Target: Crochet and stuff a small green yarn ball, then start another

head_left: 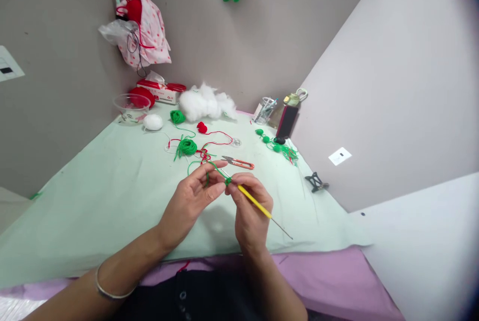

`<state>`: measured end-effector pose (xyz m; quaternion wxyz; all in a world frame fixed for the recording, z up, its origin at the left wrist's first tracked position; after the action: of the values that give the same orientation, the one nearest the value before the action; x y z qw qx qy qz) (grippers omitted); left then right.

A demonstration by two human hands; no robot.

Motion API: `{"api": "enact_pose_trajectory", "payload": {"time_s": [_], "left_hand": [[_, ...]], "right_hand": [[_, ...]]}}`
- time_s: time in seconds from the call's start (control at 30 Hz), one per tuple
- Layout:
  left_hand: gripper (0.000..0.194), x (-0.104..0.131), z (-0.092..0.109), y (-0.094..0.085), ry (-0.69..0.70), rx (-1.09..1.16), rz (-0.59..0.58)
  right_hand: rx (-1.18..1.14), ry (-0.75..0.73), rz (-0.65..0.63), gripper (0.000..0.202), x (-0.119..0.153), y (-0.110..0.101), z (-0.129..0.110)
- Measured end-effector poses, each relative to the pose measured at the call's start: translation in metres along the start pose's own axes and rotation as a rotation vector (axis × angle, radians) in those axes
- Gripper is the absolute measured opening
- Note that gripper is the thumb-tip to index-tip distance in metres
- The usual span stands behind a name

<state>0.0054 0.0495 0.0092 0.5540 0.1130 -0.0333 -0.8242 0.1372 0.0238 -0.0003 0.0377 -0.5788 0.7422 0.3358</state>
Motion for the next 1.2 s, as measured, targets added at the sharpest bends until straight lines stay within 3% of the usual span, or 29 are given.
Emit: {"api": "enact_pose_trajectory", "payload": {"time_s": [0.1, 0.27, 0.43, 0.7, 0.9, 1.0, 1.1, 1.2], "left_hand": [[0.039, 0.001, -0.003, 0.003, -0.047, 0.047, 0.048], [0.041, 0.003, -0.002, 0.002, -0.110, 0.079, 0.068], [0.057, 0.006, 0.001, 0.001, -0.143, 0.045, 0.028], [0.062, 0.007, 0.002, -0.003, -0.140, 0.015, -0.036], [0.053, 0.007, 0.002, -0.008, -0.120, -0.043, -0.086], [0.051, 0.008, 0.003, -0.010, -0.129, -0.060, -0.092], [0.050, 0.008, 0.003, -0.012, -0.126, -0.069, -0.091], [0.050, 0.008, 0.003, -0.011, -0.115, -0.100, -0.065]], "right_hand": [[0.095, -0.025, -0.052, 0.012, 0.001, -0.002, -0.004], [0.022, 0.129, -0.208, 0.018, 0.000, -0.008, -0.010], [0.014, 0.049, -0.126, 0.015, 0.000, -0.013, -0.010], [0.166, -0.044, -0.187, 0.016, 0.001, -0.008, -0.017], [-0.057, 0.179, -0.099, 0.014, -0.003, -0.010, -0.012], [-0.098, 0.220, -0.091, 0.015, -0.003, -0.010, -0.015], [0.034, 0.128, -0.134, 0.015, 0.001, -0.010, -0.022], [0.326, -0.080, -0.218, 0.020, 0.010, -0.012, -0.025]]}}
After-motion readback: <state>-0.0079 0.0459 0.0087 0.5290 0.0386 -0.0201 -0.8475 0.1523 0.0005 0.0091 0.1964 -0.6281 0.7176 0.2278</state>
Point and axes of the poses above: each hand's wrist, its own x-axis away from the middle knuckle, its own y-axis out of the palm, z = x × y, the point moved 2 cm from there along -x, towards the middle knuckle, and after that the axes turned 12 degrees about -x, right-handed, at the moved point
